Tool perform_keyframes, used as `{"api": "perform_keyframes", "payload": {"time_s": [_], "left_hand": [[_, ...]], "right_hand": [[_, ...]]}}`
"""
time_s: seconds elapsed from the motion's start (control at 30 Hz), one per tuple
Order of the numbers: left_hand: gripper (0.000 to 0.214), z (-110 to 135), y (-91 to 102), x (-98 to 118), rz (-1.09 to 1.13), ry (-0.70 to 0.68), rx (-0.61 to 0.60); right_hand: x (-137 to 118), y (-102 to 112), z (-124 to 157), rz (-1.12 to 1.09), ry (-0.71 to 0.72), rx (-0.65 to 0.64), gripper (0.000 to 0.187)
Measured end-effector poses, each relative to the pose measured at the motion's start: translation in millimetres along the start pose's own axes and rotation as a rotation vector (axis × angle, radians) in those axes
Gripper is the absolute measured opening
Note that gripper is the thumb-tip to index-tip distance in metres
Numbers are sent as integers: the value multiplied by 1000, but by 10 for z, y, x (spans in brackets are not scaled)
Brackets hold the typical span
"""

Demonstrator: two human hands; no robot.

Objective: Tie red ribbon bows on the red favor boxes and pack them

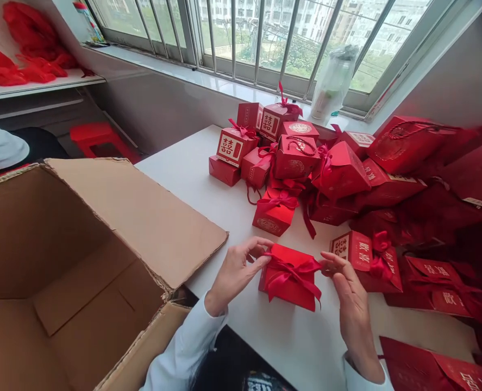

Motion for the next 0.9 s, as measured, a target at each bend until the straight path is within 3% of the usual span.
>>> {"api": "perform_keyframes", "payload": {"time_s": [0.1, 0.23, 0.47, 0.7, 0.9], "left_hand": [[25, -65, 18, 9, 90, 31, -18], [27, -114, 39, 43, 154, 48, -27], [26, -74, 57, 158, 309, 69, -109], [29, 15, 143, 313, -61, 35, -18], [8, -18, 56, 411, -351, -30, -10]], "right_hand": [[-150, -10, -122, 115, -52, -14, 38], [-324, -74, -281, 287, 5, -71, 26], [-221, -108, -342, 63, -55, -181, 24], [-287, -70, -409, 84, -33, -189, 24], [-354, -48, -434, 97, -9, -224, 23]]}}
Point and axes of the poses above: each hand's wrist, its own z-axis away from the middle knuckle, its own y-axis out of the back of the hand, x = y × z, the point moved 6 cm from there along -z, towards the middle knuckle, and after that the axes turned 15 degrees about -x, right-handed, at the moved point
